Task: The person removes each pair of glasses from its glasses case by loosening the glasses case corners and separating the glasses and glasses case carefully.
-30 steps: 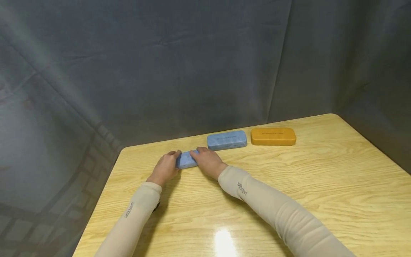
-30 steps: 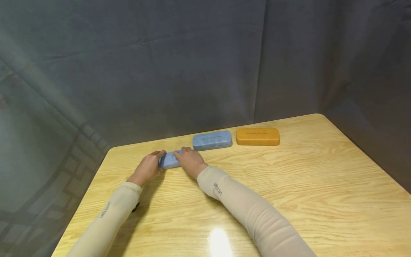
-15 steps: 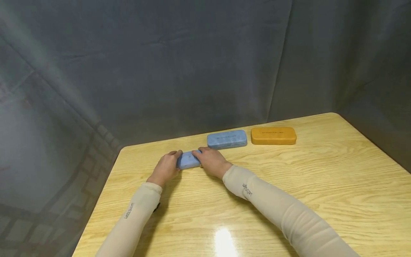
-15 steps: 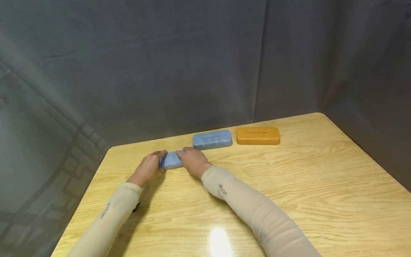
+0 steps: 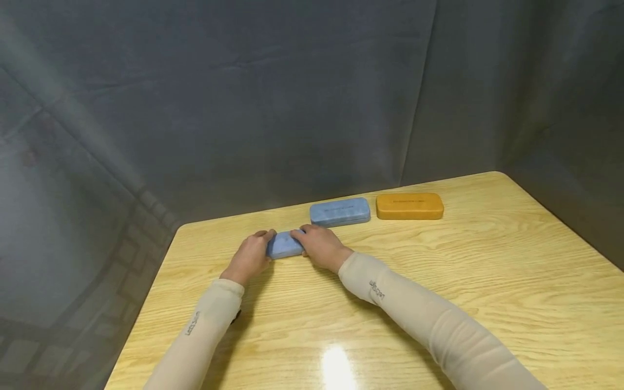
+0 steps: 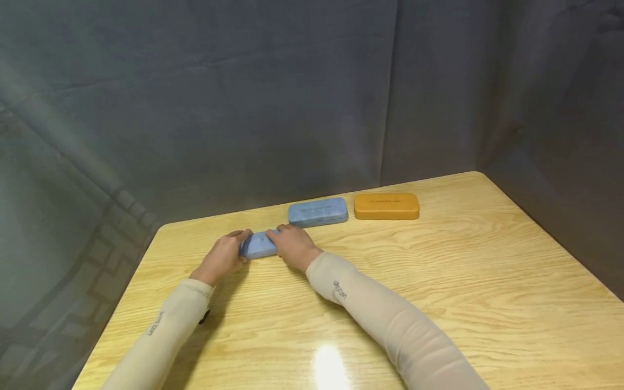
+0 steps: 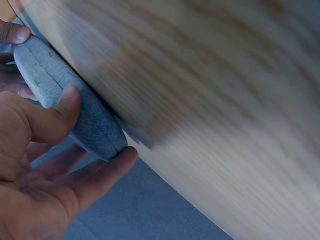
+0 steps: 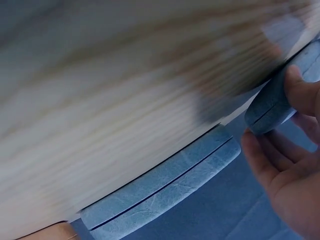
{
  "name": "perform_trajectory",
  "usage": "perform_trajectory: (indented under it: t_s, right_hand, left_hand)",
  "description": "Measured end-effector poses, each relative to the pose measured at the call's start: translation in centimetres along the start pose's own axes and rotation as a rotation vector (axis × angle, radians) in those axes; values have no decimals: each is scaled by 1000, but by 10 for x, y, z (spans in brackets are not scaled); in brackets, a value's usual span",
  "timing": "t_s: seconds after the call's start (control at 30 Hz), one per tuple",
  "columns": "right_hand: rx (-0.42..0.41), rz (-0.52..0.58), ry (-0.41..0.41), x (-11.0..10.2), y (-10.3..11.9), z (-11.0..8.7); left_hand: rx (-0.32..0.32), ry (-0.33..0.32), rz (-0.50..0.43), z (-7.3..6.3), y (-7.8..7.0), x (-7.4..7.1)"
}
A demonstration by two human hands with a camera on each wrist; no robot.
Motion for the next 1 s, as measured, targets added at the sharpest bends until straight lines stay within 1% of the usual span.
perform_trajectory:
  t_s: [0.2,0.47,0.67,0.77,0.87,1.0]
  right_hand:
    - [20,7,40,3,-5,-3]
    - [24,18,46,1,-9,-8]
    - [26,27,53,1,-11,-15]
    - [22,35,42,0,-12,-17]
    - [22,49,15,-3,-13,-18]
    - [17,64,1,-1,-14,-23]
  left_hand:
    - [9,10,-9,2,-3,2]
    - [22,8,-2,2,-8,3]
    - [52,14,0,1,-14,7]
    - [64,-1,1,0,-16,6]
    - [65,-17,-2,0,-18,5]
    - [66,-4,-18,-1,-21,9]
Point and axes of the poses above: each hand's wrist, its own z-axis towards the middle knuckle, its own x-axis out of the palm, y = z × x, the point moved 9 cm from there along z, towards the middle knuckle, and after that the axes turned 14 degrees about -z, right-handed, at the moved point
